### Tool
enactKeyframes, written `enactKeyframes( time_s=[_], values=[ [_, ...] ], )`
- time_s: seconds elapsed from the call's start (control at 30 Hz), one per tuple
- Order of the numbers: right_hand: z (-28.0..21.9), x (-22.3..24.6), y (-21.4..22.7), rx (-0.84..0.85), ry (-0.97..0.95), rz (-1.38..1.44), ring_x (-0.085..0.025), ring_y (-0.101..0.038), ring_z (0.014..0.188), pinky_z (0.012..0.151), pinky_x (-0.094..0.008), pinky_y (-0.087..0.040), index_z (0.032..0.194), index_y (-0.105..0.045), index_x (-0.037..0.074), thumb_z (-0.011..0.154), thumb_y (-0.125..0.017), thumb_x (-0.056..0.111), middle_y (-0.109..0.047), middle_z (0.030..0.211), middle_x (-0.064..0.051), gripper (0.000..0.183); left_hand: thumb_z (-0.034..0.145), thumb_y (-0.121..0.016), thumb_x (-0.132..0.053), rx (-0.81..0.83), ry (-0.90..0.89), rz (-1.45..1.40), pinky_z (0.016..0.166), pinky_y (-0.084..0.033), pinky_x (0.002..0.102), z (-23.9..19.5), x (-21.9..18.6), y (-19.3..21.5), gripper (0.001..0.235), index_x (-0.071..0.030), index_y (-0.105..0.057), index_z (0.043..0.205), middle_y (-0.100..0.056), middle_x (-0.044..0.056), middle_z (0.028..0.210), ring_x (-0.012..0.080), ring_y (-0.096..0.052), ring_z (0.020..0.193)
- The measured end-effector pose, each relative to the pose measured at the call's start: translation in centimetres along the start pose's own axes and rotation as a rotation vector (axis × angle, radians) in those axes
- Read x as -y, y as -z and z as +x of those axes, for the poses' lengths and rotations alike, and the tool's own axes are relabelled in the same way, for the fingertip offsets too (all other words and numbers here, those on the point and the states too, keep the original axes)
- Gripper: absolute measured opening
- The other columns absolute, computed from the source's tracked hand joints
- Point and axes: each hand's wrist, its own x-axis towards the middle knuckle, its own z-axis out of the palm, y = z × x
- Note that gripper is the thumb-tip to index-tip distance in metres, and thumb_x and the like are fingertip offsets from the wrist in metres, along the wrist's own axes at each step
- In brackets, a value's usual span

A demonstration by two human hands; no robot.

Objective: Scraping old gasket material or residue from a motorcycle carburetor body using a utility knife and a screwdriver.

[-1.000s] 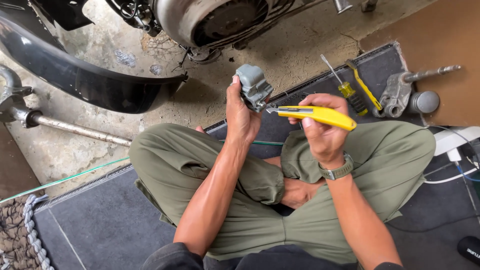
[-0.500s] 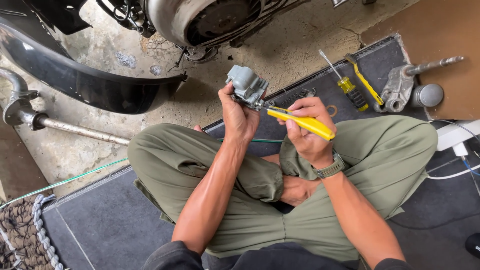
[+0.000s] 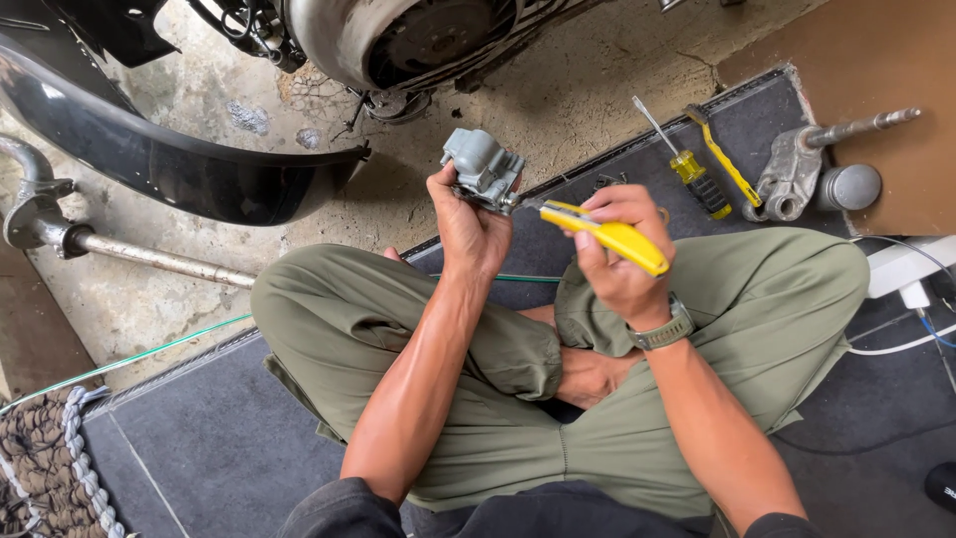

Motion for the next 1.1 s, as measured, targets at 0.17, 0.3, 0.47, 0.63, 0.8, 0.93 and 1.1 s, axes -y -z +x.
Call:
enactKeyframes(
  time_s=[0.17,0.3,0.47,0.63,0.8,0.93,1.1],
  values=[
    [0.1,-0.5,-0.1,-0.031,0.028,-0.017,-0.038,-0.073,0.09,0.069,-0.042,-0.064,0.1,-0.057,-0.009,0.098,-0.071,0.008,-0.061,0.103,-0.027,0.022,0.09,-0.064,-0.031,0.0,0.002,0.008,0.097,-0.06,0.055,-1.0,-0.3,-1.0,0.038,-0.001,-0.067,0.115,-0.073,0.023,0.113,0.038,-0.073,0.104],
    [0.5,0.2,0.2,-0.001,0.031,0.006,-0.036,-0.074,0.091,0.07,-0.04,-0.065,0.1,-0.057,-0.008,0.098,-0.071,0.012,-0.062,0.104,-0.025,0.024,0.089,-0.064,-0.032,0.002,0.004,0.021,0.095,-0.061,0.054,-0.4,-0.2,-0.6,0.04,-0.001,-0.067,0.115,-0.073,0.024,0.113,0.0384,-0.073,0.105],
    [0.5,-0.7,0.4,-0.003,0.047,-0.033,-0.037,-0.074,0.088,0.068,-0.041,-0.063,0.102,-0.059,-0.01,0.098,-0.071,0.007,-0.063,0.103,-0.028,0.021,0.089,-0.062,-0.033,0.034,0.005,0.044,0.093,-0.062,0.052,-1.9,-0.2,-2.7,0.041,-0.001,-0.067,0.113,-0.073,0.023,0.113,0.0358,-0.073,0.104],
    [0.5,0.2,0.0,0.006,-0.032,0.1,-0.035,-0.074,0.088,0.07,-0.04,-0.064,0.104,-0.058,-0.01,0.095,-0.072,0.007,-0.064,0.103,-0.027,0.023,0.086,-0.062,-0.034,0.039,0.004,0.058,0.09,-0.063,0.051,-1.7,0.0,-2.4,0.041,-0.002,-0.069,0.112,-0.074,0.023,0.111,0.0356,-0.074,0.101],
    [1.0,-0.5,0.4,-0.027,0.018,0.022,-0.037,-0.073,0.094,0.075,-0.042,-0.063,0.109,-0.056,-0.01,0.1,-0.068,0.005,-0.061,0.108,-0.028,0.021,0.084,-0.061,-0.034,0.054,0.015,0.064,0.088,-0.064,0.051,-2.0,-0.1,-2.7,0.043,-0.002,-0.07,0.111,-0.074,0.023,0.111,0.0358,-0.075,0.099],
    [0.2,-0.9,0.6,-0.034,-0.032,0.093,-0.043,-0.073,0.096,0.078,-0.045,-0.063,0.113,-0.051,-0.013,0.098,-0.069,0.004,-0.06,0.111,-0.032,0.028,0.084,-0.06,-0.033,0.082,0.028,0.064,0.088,-0.064,0.05,-2.3,-0.1,-2.8,0.044,0.0,-0.07,0.111,-0.073,0.024,0.113,0.0366,-0.074,0.1],
    [0.5,-0.9,1.6,-0.047,-0.031,0.112,-0.044,-0.072,0.107,0.09,-0.047,-0.062,0.117,-0.05,-0.004,0.104,-0.062,0.018,-0.058,0.123,-0.03,0.028,0.087,-0.061,-0.035,0.139,0.077,0.114,0.088,-0.065,0.048,-2.8,-0.1,-3.0,0.045,0.001,-0.071,0.112,-0.074,0.024,0.113,0.0358,-0.075,0.102]
  ],
)
